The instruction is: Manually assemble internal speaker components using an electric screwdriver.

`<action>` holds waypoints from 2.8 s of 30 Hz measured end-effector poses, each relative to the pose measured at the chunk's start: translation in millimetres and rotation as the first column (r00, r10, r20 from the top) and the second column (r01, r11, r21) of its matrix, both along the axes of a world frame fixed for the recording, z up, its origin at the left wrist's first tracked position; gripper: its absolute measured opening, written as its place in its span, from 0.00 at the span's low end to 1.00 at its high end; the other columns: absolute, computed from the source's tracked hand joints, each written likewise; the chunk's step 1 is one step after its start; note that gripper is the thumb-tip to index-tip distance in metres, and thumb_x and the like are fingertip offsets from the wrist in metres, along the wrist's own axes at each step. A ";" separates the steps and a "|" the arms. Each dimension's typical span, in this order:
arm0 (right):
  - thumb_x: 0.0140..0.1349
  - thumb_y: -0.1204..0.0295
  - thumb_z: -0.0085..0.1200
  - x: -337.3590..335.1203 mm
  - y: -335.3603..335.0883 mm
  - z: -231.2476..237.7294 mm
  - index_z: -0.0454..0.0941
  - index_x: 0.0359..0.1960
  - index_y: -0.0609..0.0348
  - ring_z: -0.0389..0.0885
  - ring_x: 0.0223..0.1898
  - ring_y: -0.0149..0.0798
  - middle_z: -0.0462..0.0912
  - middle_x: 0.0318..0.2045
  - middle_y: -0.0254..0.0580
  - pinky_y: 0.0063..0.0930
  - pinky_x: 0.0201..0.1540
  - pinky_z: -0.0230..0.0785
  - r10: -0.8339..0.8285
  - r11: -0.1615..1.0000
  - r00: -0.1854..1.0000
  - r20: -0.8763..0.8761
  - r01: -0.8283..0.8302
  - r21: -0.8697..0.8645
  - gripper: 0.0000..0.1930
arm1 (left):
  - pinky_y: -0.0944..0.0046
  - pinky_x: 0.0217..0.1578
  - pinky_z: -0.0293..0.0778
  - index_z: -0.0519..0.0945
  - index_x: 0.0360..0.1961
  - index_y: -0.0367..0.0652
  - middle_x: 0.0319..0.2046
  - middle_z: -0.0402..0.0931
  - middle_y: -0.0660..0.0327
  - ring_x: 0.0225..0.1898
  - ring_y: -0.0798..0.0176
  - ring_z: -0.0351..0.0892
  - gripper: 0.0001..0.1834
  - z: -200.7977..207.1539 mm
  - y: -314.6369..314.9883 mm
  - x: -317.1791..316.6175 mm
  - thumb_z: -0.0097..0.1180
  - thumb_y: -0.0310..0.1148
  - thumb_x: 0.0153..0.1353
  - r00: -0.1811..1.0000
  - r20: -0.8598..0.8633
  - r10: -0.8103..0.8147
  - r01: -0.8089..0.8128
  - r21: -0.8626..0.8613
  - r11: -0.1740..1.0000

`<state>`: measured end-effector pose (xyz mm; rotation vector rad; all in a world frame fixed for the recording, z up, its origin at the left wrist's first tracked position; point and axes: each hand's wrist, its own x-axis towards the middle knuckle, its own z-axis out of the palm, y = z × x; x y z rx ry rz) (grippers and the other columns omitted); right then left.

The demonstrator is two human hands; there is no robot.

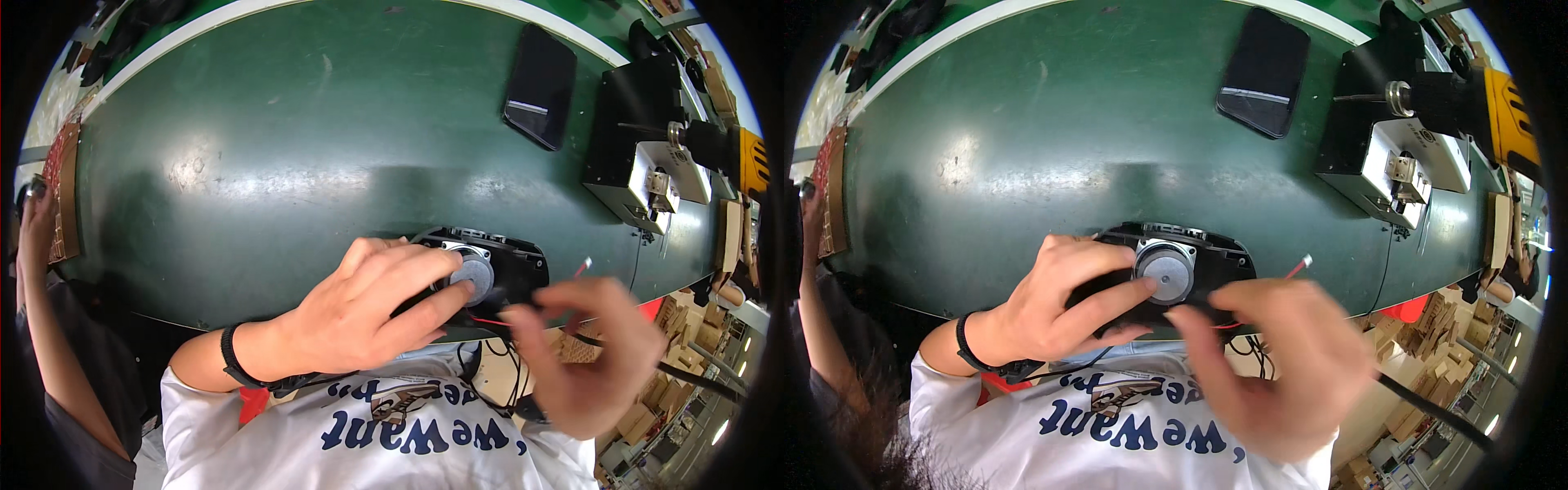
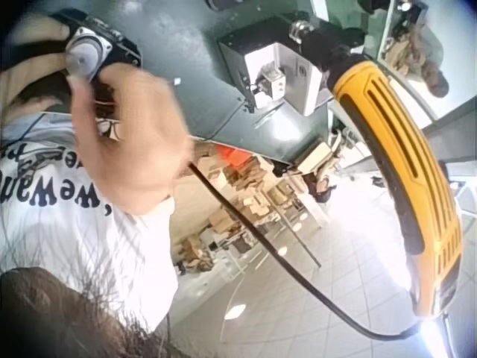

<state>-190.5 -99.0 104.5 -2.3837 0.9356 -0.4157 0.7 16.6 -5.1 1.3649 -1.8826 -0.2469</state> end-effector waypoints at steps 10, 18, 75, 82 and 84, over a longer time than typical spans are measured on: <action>0.50 0.67 0.75 16.3 22.4 -40.4 0.80 0.37 0.57 0.83 0.25 0.43 0.83 0.26 0.39 0.35 0.27 0.76 -0.025 0.996 0.987 -0.161 0.011 -0.088 0.17 | 0.51 0.51 0.74 0.72 0.62 0.40 0.57 0.73 0.43 0.52 0.44 0.76 0.43 -13.6 -7.9 3.1 0.80 0.35 0.44 0.980 -0.199 0.002 -0.004 -0.010 1.000; 0.47 0.71 0.76 20.2 19.1 -39.3 0.81 0.37 0.58 0.84 0.24 0.40 0.84 0.26 0.39 0.30 0.25 0.76 -0.009 0.999 0.990 -0.138 0.003 -0.046 0.17 | 0.52 0.50 0.74 0.73 0.60 0.38 0.55 0.74 0.44 0.50 0.45 0.76 0.41 -15.6 -8.1 3.1 0.79 0.31 0.43 0.983 -0.182 0.011 -0.016 -0.025 1.000; 0.48 0.70 0.75 19.9 13.4 -33.8 0.81 0.38 0.58 0.85 0.21 0.39 0.83 0.23 0.38 0.33 0.26 0.77 0.005 1.000 0.988 -0.151 -0.008 -0.021 0.18 | 0.50 0.53 0.73 0.74 0.61 0.33 0.56 0.72 0.45 0.52 0.44 0.76 0.42 -7.7 -7.9 6.5 0.78 0.40 0.45 0.980 -0.198 -0.013 0.030 0.081 0.996; 0.42 0.73 0.77 22.7 14.2 -32.9 0.84 0.36 0.58 0.84 0.24 0.35 0.86 0.26 0.39 0.25 0.27 0.75 -0.039 0.999 0.985 -0.170 0.040 0.002 0.18 | 0.50 0.52 0.74 0.75 0.60 0.32 0.55 0.73 0.45 0.52 0.43 0.76 0.41 -5.5 -10.7 8.3 0.77 0.38 0.45 0.976 -0.218 -0.015 0.033 0.081 0.996; 0.42 0.73 0.77 18.9 13.9 -33.7 0.84 0.36 0.58 0.84 0.24 0.35 0.86 0.26 0.39 0.25 0.27 0.75 -0.036 0.999 0.986 -0.163 0.036 0.002 0.18 | 0.50 0.52 0.74 0.75 0.60 0.33 0.55 0.73 0.45 0.52 0.43 0.76 0.42 -6.5 -10.3 5.1 0.77 0.37 0.44 0.978 -0.209 -0.015 0.032 0.078 0.996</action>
